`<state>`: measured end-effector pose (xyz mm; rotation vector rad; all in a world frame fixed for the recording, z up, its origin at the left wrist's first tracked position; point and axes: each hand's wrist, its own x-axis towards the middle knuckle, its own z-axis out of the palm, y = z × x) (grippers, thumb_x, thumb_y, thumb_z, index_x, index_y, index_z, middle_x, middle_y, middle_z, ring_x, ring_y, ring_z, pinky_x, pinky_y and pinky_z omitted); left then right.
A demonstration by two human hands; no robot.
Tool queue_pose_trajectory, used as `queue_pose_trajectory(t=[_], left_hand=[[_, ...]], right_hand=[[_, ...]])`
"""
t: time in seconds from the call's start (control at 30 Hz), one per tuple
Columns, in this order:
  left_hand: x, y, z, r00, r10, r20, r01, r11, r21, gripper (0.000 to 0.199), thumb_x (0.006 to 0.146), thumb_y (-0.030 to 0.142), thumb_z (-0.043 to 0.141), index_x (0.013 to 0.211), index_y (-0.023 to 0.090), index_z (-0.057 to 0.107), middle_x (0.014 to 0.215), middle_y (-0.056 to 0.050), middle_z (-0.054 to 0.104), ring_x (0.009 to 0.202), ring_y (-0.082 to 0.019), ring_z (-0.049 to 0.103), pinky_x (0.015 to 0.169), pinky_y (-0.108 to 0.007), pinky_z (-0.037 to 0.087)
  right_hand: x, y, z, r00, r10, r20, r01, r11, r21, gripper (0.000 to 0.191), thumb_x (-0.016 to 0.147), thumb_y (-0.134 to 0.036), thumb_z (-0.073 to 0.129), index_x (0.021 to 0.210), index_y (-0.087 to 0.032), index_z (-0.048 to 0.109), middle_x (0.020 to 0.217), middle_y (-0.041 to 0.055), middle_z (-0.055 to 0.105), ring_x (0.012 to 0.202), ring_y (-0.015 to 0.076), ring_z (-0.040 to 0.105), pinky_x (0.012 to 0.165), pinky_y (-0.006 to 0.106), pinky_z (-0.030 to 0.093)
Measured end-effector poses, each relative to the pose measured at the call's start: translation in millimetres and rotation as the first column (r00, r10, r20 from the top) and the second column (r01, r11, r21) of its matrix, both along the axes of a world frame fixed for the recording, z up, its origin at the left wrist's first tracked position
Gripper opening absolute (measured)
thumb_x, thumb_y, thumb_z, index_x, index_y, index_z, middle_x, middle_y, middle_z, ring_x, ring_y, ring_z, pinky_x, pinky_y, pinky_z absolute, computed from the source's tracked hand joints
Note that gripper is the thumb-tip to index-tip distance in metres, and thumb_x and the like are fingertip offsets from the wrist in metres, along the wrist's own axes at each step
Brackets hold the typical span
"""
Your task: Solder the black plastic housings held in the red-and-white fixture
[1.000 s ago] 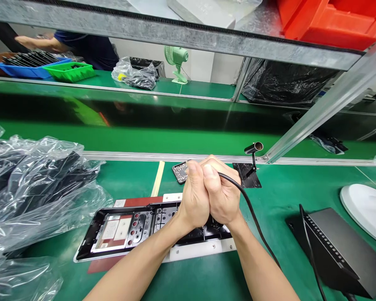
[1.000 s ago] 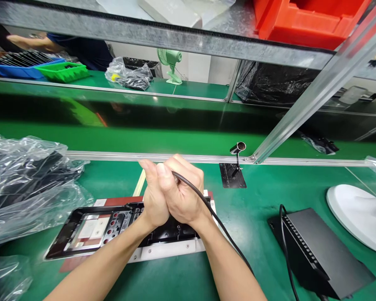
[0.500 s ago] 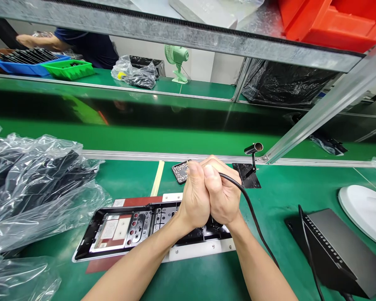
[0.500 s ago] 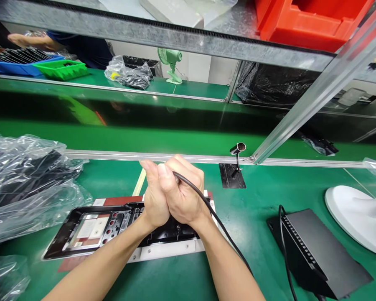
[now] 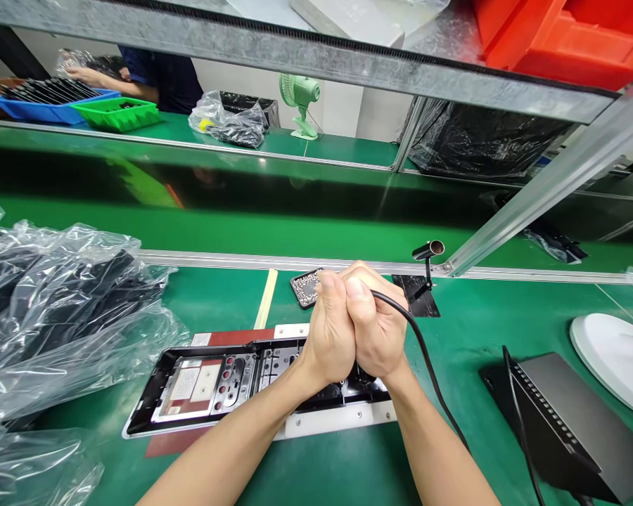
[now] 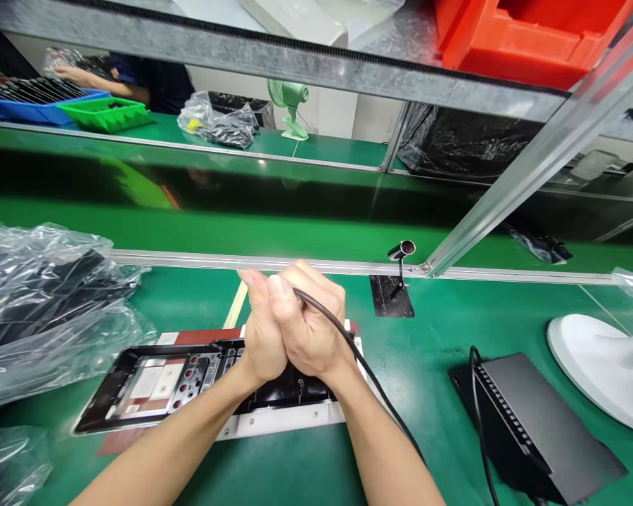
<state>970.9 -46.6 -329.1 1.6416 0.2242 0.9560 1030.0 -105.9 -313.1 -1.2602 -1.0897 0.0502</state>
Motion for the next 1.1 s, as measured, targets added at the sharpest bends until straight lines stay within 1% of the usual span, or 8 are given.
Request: queue_pose_trajectory(t=[0.1,0.3,0.43,0.53,0.63,0.73,0.93,1.1], left_hand=[[0.2,0.1,-0.4,1.0,0.005,-0.005,-0.005,1.0,0.004,0.054,0.106,0.056,0.014,0.071,0.024,0.039,0.07,0.0,0.044,0.06,-0.013,0.044,0.068,-0.029,0.053],[0.1,-0.1,0.8,1.0,-0.011,-0.002,0.011,1.0,-0.015,0.056,0.107,0.055,0.014,0.069,0.024,0.042,0.067,0.001,0.043,0.061,-0.014,0.048,0.069,-0.03,0.053],[-0.4,0.5,-3.1,0.999,0.027,-0.02,-0.028,0.999,-0.022,0.056,0.105,0.06,0.017,0.07,0.024,0.042,0.067,0.0,0.044,0.059,-0.014,0.045,0.067,-0.031,0.053],[0.1,0.3,-4.0,0.999,0.027,-0.021,-0.028,0.999,-0.021,0.056,0.105,0.06,0.016,0.069,0.024,0.04,0.067,0.0,0.045,0.059,-0.015,0.044,0.067,-0.031,0.054],[0.7,-0.1,-2.5,1.0,0.019,-0.016,-0.02,1.0,-0.023,0.056,0.105,0.06,0.015,0.068,0.025,0.04,0.065,0.0,0.043,0.061,-0.015,0.048,0.068,-0.032,0.055],[0.7,-0.4,-0.4,1.0,0.016,-0.019,-0.016,1.0,-0.025,0.056,0.105,0.061,0.015,0.068,0.025,0.04,0.064,0.001,0.042,0.061,-0.015,0.049,0.068,-0.032,0.055],[0.6,-1.0,4.2,1.0,0.001,-0.017,-0.001,1.0,-0.002,0.057,0.105,0.059,0.014,0.069,0.024,0.041,0.068,0.0,0.045,0.065,-0.016,0.053,0.073,-0.032,0.056],[1.3,-1.1,4.8,1.0,-0.027,-0.005,0.027,1.0,0.01,0.058,0.106,0.056,0.012,0.07,0.024,0.044,0.068,-0.001,0.045,0.07,-0.016,0.056,0.075,-0.033,0.056]], right_hand=[[0.1,0.6,-0.3,1.0,0.0,-0.002,0.0,1.0,0.004,0.04,0.101,-0.031,0.048,0.063,-0.021,0.043,0.066,-0.0014,0.043,0.068,0.0136,0.053,0.064,0.031,0.044],[0.3,0.6,0.5,1.0,0.0,-0.003,0.0,1.0,0.004,0.039,0.101,-0.031,0.048,0.063,-0.021,0.046,0.066,-0.0006,0.047,0.069,0.014,0.054,0.067,0.031,0.046],[0.5,0.6,0.8,1.0,-0.011,0.002,0.011,1.0,0.0,0.04,0.101,-0.031,0.048,0.062,-0.021,0.047,0.065,-0.0007,0.046,0.069,0.0144,0.054,0.068,0.032,0.047],[0.3,0.4,0.9,1.0,-0.01,-0.003,0.01,1.0,-0.002,0.041,0.1,-0.032,0.048,0.061,-0.022,0.047,0.065,-0.0005,0.045,0.069,0.0148,0.054,0.068,0.032,0.048],[0.0,0.1,0.7,1.0,-0.012,-0.008,0.012,1.0,-0.005,0.042,0.101,-0.033,0.048,0.06,-0.022,0.048,0.065,-0.0003,0.045,0.069,0.0151,0.054,0.067,0.032,0.048],[0.0,-0.1,0.5,1.0,-0.015,-0.006,0.014,1.0,-0.007,0.042,0.101,-0.033,0.048,0.06,-0.022,0.047,0.065,-0.0002,0.045,0.068,0.015,0.053,0.068,0.033,0.049],[-0.1,-0.1,0.8,1.0,-0.001,-0.019,0.001,1.0,-0.003,0.041,0.1,-0.032,0.048,0.061,-0.022,0.044,0.064,-0.0005,0.044,0.067,0.0152,0.052,0.066,0.033,0.047],[0.0,0.1,0.2,1.0,-0.003,-0.012,0.003,1.0,0.01,0.04,0.1,-0.031,0.048,0.062,-0.022,0.046,0.065,-0.0008,0.045,0.067,0.0147,0.053,0.065,0.032,0.047]])
